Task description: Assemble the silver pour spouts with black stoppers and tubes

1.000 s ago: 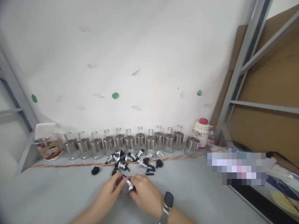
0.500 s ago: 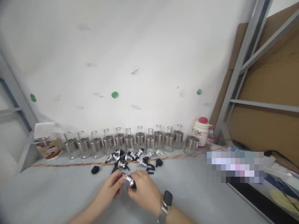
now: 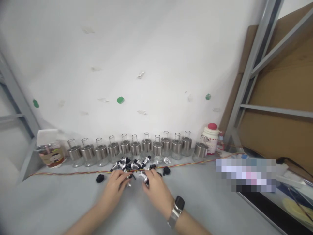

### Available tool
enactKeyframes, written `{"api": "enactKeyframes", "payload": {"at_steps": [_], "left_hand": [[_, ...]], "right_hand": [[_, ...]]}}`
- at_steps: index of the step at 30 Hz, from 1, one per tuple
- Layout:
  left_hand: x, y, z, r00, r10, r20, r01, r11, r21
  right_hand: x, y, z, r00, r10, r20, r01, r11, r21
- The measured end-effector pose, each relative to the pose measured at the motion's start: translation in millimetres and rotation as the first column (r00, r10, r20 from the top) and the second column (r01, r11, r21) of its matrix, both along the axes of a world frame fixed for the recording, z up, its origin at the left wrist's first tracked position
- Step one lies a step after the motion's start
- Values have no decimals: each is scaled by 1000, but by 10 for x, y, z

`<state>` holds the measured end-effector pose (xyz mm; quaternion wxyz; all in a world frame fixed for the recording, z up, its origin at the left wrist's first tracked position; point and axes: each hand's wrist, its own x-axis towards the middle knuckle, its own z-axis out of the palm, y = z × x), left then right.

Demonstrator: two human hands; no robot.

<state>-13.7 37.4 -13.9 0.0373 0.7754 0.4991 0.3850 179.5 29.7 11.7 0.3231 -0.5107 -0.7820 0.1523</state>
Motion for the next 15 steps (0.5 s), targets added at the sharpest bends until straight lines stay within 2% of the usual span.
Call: {"api": "enactKeyframes", "payload": {"at_steps": [3, 5, 9, 15], "left_hand": [[-6, 1, 25, 999, 43, -23, -41, 995, 87], [15, -45, 68, 999, 26, -26, -24, 997, 80], [106, -185, 136, 995, -85, -54, 83, 995, -48], [205, -308, 131, 998, -53, 42, 61, 973, -221]], "right_hand": [[-63, -79, -26, 997, 69, 36, -69, 998, -1], [-82, -109, -34, 993, 98, 60, -99, 995, 15], [-104, -152, -19, 987, 148, 63, -152, 986, 65], [-138, -213, 34, 972, 197, 125, -211, 972, 105]]}}
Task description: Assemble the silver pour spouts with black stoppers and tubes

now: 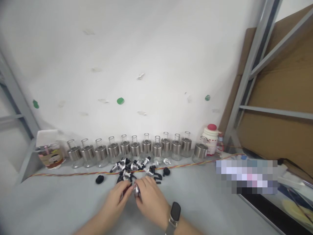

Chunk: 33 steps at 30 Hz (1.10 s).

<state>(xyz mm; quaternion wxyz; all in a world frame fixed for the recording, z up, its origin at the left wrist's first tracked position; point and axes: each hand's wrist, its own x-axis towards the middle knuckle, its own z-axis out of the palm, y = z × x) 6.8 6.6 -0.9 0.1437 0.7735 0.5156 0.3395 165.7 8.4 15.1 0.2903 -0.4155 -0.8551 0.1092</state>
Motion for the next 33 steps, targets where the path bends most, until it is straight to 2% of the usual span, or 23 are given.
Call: {"api": "enactKeyframes", "payload": {"at_steps": [3, 8, 12, 15, 18, 21, 25, 27, 29, 31, 33], "left_hand": [[-18, -6, -4, 1000, 6, 1, -6, 999, -48], [11, -3, -39, 996, 75, -43, -77, 996, -52], [-33, 87, -17, 969, 191, 154, -164, 972, -170], [-180, 233, 45, 934, 267, 239, -212, 949, -235], [-275, 364, 73, 915, 260, 309, -173, 943, -283], [-246, 419, 51, 904, 230, 361, -109, 939, -326], [-179, 363, 53, 894, 198, 402, -61, 943, -328], [-171, 291, 75, 919, 171, 355, -87, 966, -242], [-162, 207, 84, 972, 106, 209, -91, 993, -79], [-142, 133, 67, 999, 24, 38, -25, 999, 22], [-119, 82, 38, 997, -15, -69, 19, 999, 49]], "right_hand": [[-15, -9, -18, 998, 6, 62, -6, 1000, 5], [-52, -36, -43, 984, 5, 181, -16, 998, 57], [-78, -92, 0, 961, -20, 275, -25, 987, 159], [-90, -107, 12, 948, -21, 317, -38, 983, 178], [-74, -54, -23, 977, -61, 207, 43, 995, 90], [-15, 56, -80, 992, -128, 1, 128, 987, -93], [55, 184, -102, 941, -210, -264, 117, 937, -330], [56, 213, -82, 894, -209, -397, 35, 915, -403], [36, 219, -59, 846, -176, -504, -102, 874, -475], [5, 210, -45, 790, -155, -594, -270, 782, -563], [-21, 192, -37, 719, -172, -673, -420, 664, -618]]}}
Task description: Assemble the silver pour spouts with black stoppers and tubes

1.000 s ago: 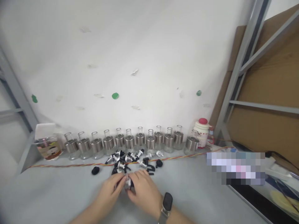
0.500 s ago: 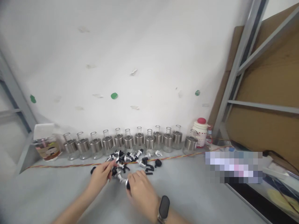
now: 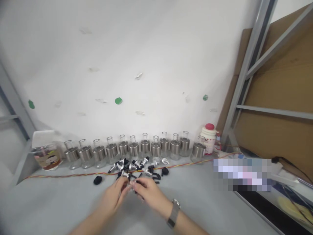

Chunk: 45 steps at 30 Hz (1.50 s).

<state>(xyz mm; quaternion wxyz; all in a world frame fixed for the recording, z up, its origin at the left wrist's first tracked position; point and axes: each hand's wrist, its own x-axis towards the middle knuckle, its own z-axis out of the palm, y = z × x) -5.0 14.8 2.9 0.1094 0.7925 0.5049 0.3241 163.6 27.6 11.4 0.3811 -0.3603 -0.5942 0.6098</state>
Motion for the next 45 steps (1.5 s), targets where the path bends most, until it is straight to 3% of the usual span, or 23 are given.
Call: {"api": "enactKeyframes", "payload": {"at_steps": [6, 11, 15, 22, 26, 30, 33, 37, 41, 43, 45], "left_hand": [[21, -57, -5, 990, 87, -109, -85, 996, 17], [50, -76, -35, 990, -46, -134, 50, 999, 21], [55, -90, -60, 966, -21, -257, 73, 978, 196], [91, -130, -29, 896, 103, -432, 122, 877, 464], [78, -130, -24, 894, 94, -439, 121, 891, 437], [45, -123, -50, 915, 75, -396, 99, 911, 401], [46, -114, -88, 944, 64, -324, 70, 920, 385], [88, -116, -113, 986, 42, -159, 2, 963, 271], [168, -121, -44, 979, 76, 187, -75, 997, -16], [202, -93, 14, 892, 153, 425, -42, 965, -259], [219, -42, 61, 766, 228, 601, 118, 869, -481]], "right_hand": [[-11, -69, 66, 984, 7, -177, -38, 985, -170], [-44, -27, -26, 998, -19, -67, 8, 985, -171], [-99, 52, -164, 993, -113, 39, 118, 978, -175], [-109, 0, -155, 997, -79, -5, 73, 950, -303], [-94, -33, -106, 996, -47, -82, 15, 935, -354], [-94, -63, -61, 965, -17, -263, -96, 906, -412], [-124, -86, -65, 948, -66, -311, -72, 907, -415], [-198, -72, -135, 961, -147, -232, 74, 953, -294], [-220, -42, -178, 961, -218, -168, 198, 972, -129], [-183, -55, -153, 958, -259, -122, 260, 965, -3], [-125, -88, -100, 954, -300, -18, 294, 919, 261]]}}
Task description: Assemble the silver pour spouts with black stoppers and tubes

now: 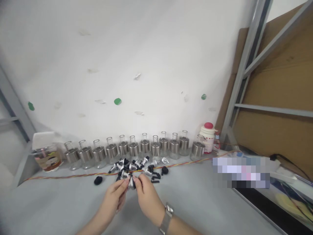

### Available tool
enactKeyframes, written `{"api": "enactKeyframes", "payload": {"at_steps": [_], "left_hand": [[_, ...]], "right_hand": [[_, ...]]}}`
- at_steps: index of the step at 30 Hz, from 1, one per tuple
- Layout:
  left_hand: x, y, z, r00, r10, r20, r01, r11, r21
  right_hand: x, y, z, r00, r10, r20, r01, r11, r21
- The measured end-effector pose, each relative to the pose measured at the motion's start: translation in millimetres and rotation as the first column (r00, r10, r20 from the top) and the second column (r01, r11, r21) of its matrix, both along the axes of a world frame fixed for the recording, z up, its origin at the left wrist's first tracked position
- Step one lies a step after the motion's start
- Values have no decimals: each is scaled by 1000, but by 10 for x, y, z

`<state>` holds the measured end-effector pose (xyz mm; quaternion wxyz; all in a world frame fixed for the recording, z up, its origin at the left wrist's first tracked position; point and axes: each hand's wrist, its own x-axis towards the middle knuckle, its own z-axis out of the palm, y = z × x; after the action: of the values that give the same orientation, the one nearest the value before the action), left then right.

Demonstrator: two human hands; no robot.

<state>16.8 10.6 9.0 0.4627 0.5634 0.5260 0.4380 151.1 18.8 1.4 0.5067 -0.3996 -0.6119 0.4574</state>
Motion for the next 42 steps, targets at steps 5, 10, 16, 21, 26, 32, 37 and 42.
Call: {"api": "enactKeyframes", "payload": {"at_steps": [5, 10, 16, 21, 26, 32, 37, 42], "left_hand": [[-10, 63, 12, 985, -82, 149, 105, 983, -151], [-132, -20, -6, 957, 118, -264, -12, 929, 371], [-481, 138, 98, 346, 559, -754, 17, 799, 601], [-592, 224, 66, 108, 500, -859, -1, 864, 503], [-604, 230, 1, 55, 503, -862, 30, 862, 505], [-564, 282, -10, 141, 545, -827, 78, 826, 558], [-492, 199, -9, 352, 395, -849, 118, 881, 458], [-438, 79, 49, 367, 266, -892, 179, 920, 348]], "right_hand": [[62, -71, 96, 928, -82, 362, -75, 913, 400], [-24, 37, -11, 979, -57, 196, 53, 998, 26], [357, 437, 6, 911, -261, 318, 261, 964, 41], [658, 528, 68, 686, -460, 564, 371, 888, 274], [682, 442, 41, 438, -539, 720, 345, 840, 419], [670, 436, 47, 276, -574, 771, 291, 814, 502], [597, 371, 100, 258, -599, 758, 243, 800, 549], [505, 278, 136, 320, -582, 748, 159, 811, 563]]}}
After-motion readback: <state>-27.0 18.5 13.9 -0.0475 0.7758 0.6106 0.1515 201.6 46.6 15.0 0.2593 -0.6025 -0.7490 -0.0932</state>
